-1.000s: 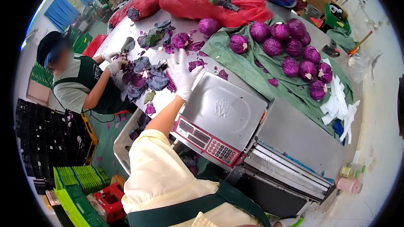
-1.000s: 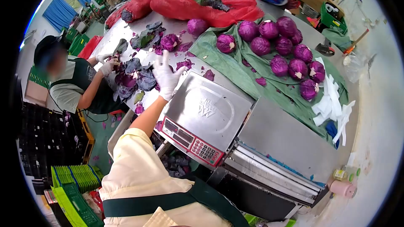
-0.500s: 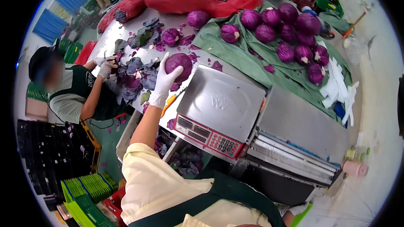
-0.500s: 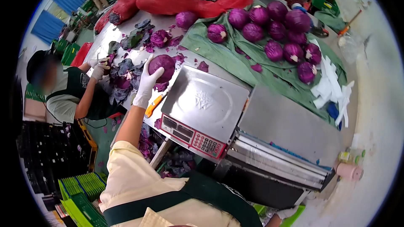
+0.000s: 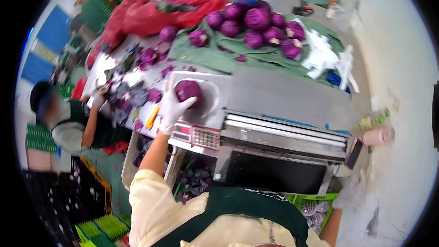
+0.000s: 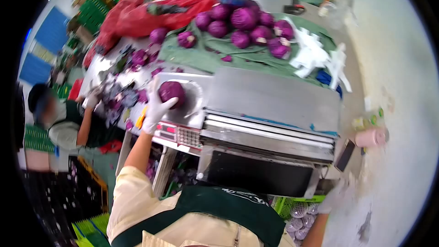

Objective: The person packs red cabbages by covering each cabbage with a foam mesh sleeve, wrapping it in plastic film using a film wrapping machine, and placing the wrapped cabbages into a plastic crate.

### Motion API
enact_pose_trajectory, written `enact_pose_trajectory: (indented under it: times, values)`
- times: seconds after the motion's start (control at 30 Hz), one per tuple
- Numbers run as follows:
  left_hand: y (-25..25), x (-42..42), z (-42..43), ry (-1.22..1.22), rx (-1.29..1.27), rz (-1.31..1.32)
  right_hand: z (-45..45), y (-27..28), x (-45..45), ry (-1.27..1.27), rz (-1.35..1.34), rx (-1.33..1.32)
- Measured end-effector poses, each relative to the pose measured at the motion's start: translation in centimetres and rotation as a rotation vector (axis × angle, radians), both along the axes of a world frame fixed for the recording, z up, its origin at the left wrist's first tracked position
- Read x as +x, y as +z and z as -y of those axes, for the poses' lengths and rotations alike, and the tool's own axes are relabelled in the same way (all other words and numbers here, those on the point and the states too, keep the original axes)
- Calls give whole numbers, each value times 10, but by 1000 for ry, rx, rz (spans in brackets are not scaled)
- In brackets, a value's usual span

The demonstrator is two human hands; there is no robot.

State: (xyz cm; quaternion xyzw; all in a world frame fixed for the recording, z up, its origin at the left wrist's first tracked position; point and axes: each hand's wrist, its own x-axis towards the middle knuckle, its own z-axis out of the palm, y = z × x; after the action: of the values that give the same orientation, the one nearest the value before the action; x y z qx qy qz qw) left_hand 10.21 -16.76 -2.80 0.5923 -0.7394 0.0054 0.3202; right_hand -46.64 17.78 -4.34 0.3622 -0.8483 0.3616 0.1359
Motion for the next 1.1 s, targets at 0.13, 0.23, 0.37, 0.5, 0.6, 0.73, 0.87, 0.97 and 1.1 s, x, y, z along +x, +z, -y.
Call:
enact_pose_trajectory:
  times: [0.13,0.23,0.37,0.5,0.6,0.73,0.87,0.97,1.1]
  values:
    - [-23,6,8,-199,160,-246,87,65,-19,341,257,-130]
    - [-6,-12,-8,-93,159,-103,163,63,-61,563,186,7]
    - [-15,-23,-11,-69,129,-179,301,45,-94,796,29,276]
    - [-19,-23,-12,-30,108,-85,421,10,-84,955,-598,704]
    - [-18,-33,-19,10,99,-126,466,-17,-63,1028,-684,882]
    - [-19,-38,-29,-95,152,-553,506,-63,-60,1003,-804,864]
    - [-9,-31,-59,164,-5,-314,474,8,-52,1197,-248,260]
    - [10,-57,-85,313,-168,-541,422,89,-11,1186,238,127]
    - [62,-170,-124,-170,-33,-989,329,96,61,1274,623,38]
